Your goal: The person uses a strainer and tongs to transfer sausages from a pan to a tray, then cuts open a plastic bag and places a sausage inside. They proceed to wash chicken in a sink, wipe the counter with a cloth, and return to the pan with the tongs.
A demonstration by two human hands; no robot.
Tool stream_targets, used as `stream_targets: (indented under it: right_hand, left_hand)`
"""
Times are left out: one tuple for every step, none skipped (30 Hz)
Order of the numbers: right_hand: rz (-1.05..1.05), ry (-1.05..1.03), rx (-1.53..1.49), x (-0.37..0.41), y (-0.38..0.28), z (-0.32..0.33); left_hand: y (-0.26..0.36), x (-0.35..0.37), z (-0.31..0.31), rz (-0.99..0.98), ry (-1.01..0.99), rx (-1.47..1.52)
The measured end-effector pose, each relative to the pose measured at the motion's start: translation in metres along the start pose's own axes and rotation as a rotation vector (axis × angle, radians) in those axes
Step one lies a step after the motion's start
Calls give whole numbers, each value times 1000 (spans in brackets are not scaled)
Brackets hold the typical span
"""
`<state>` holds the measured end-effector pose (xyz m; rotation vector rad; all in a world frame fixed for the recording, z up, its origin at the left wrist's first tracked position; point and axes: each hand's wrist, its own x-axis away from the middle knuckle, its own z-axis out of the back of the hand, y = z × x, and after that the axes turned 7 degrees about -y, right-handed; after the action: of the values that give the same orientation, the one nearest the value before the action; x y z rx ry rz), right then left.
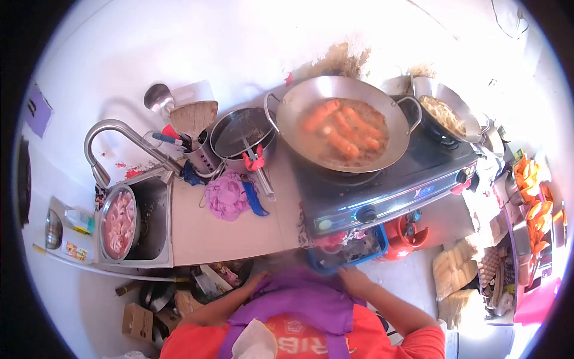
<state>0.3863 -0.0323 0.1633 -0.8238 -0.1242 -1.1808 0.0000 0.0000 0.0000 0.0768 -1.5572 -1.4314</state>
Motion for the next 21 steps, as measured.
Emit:
stream_targets:
  right_hand:
    - [235,180,150,7,-38,52]
    - [366,341,167,12,-76,98]
    - [514,527,185,14,-125,134]
    - [577,618,276,18,-155,167]
    - [637,706,369,18,-180,195]
    - [586,805,518,11,-203,216]
    - [530,907,664,-1,-224,232]
    - [314,749,756,-18,-241,245]
    - [92,586,831,-36,-255,256]
    - [10,415,764,-59,-268,272]
    - [-70,250,690,-82,-275,283]
    - [-15,310,653,-104,-270,282]
    - [42,370,618,-125,-264,282]
    - [-4,360,586,-141,-265,281]
    - [-51,347,556,-151,-268,282]
    - [-78,341,549,-155,-272,282]
    - [-105,334,540,-159,-274,282]
    - [-137,327,530,-158,-273,283]
    - [-146,316,568,-144,-278,287]
    - [-150,300,609,-131,-284,289]
    - [-151,281,654,-117,-290,292]
  left_hand:
    - [39,14,7,-62,-5,-57]
    - [81,29,16,-126,-10,-116]
    - [126,59,38,-163,39,-218]
    - [173,85,48,-188,72,-302]
    - [210,105,56,-213,104,-382]
    - [235,121,67,-234,134,-214]
    - [252,134,80,-252,164,-54]
    - [262,139,90,-335,341,94]
    - [271,144,100,-417,511,241]
    - [281,147,112,-495,623,284]
    - [292,147,123,-580,732,327]
    - [302,143,130,-602,715,393]
    - [311,139,137,-621,697,461]
    - [319,135,141,-634,679,533]
    - [329,131,145,-604,618,521]
    - [339,127,147,-570,555,511]
    - [345,124,148,-534,489,499]
    - [346,117,150,-520,487,436]
    - [344,108,155,-505,487,372]
    - [341,98,162,-489,491,313]
    - [334,86,172,-507,479,276]
